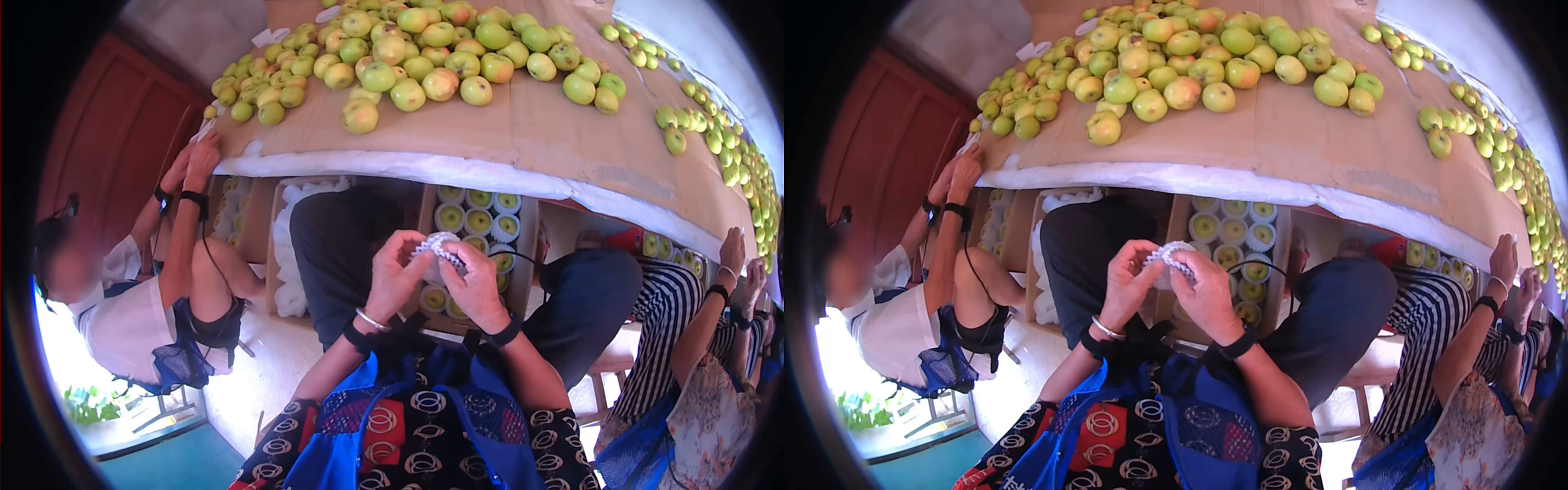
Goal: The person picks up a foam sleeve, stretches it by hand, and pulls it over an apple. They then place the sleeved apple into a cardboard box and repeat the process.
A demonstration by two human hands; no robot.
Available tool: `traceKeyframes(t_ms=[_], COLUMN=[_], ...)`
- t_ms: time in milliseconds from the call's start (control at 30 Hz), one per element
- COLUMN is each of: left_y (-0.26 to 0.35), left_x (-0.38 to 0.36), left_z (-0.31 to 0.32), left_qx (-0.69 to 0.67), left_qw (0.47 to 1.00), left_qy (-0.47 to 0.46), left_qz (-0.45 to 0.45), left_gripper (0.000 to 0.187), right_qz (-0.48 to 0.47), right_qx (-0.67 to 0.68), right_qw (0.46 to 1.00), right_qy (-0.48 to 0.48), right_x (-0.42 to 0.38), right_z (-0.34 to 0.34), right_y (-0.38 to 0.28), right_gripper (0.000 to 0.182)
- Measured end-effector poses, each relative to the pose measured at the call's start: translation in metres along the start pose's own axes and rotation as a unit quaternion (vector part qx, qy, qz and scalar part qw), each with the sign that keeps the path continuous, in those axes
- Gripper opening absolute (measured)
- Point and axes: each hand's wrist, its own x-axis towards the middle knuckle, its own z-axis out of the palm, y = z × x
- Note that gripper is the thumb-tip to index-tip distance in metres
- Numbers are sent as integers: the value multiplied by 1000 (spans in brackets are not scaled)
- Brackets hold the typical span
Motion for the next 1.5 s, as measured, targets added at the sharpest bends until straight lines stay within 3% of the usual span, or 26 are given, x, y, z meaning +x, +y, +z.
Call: traceKeyframes(t_ms=[100,267,333,367,400,433,500,567,633,667,733,767,833,900,967,1000,1067,1100,1167,1200,1233,1300,1333,1400,1500], left_y=[1,-11,-10,-11,-12,-12,-11,-8,-6,-6,-8,-8,-6,-19,-28,-24,-12,-8,5,32,35,38,39,34,22], left_x=[0,4,6,7,10,11,11,10,9,7,4,2,2,3,5,5,4,3,1,1,0,1,1,0,-2], left_z=[-11,-19,-19,-21,-24,-27,-29,-30,-31,-30,-28,-26,-23,-27,-30,-28,-23,-21,-19,-14,-9,-1,-4,-9,-20], left_qx=[109,130,-18,-18,-210,-393,-424,-362,-351,-277,-158,-160,43,37,8,7,-2,-5,233,430,498,515,516,446,482], left_qw=[994,991,990,990,959,888,881,930,935,961,986,986,979,979,998,998,992,992,960,863,830,837,837,885,867], left_qy=[-27,-30,-7,-7,6,18,24,19,6,-6,-35,-36,-100,-101,-41,-43,127,126,22,-51,-94,-114,-108,-119,-111], left_qz=[-10,-14,-137,-137,-191,-238,-210,-65,-47,-15,32,30,172,170,44,48,-17,-9,155,259,231,144,149,57,60], left_gripper=[17,13,19,19,21,22,23,21,18,19,23,23,27,31,30,30,48,48,66,81,92,94,94,89,84], right_qz=[-5,-26,-56,-56,-53,-50,-36,-18,118,117,257,259,350,312,273,230,164,156,103,60,55,-20,-59,-69,-80], right_qx=[24,36,47,47,49,50,44,37,214,215,334,332,493,484,472,404,246,243,-29,-20,-23,-17,-23,-17,-10], right_qw=[999,998,994,994,996,997,997,997,966,966,904,904,796,817,838,884,953,955,994,998,998,986,988,988,987], right_qy=[-26,-53,-77,-77,-58,-40,-54,-67,-86,-88,-71,-70,-1,17,33,52,61,61,-27,-27,-31,-163,-144,-139,-140], right_x=[-3,-1,-1,-2,-3,-3,-3,-6,-7,-6,-4,-3,3,3,2,4,5,5,7,5,4,6,4,4,5], right_z=[-1,-4,-6,-5,-5,-4,-4,-3,2,2,-2,-3,-6,-5,-5,-5,-9,-12,-16,-11,-14,-16,-14,-13,-14], right_y=[1,-1,-3,-3,-2,0,6,7,3,6,14,16,13,22,27,25,26,20,2,4,1,-9,-10,-12,-19], right_gripper=[19,19,19,19,20,21,20,19,22,22,26,26,21,17,14,13,9,9,9,12,12,12,13,13,15])
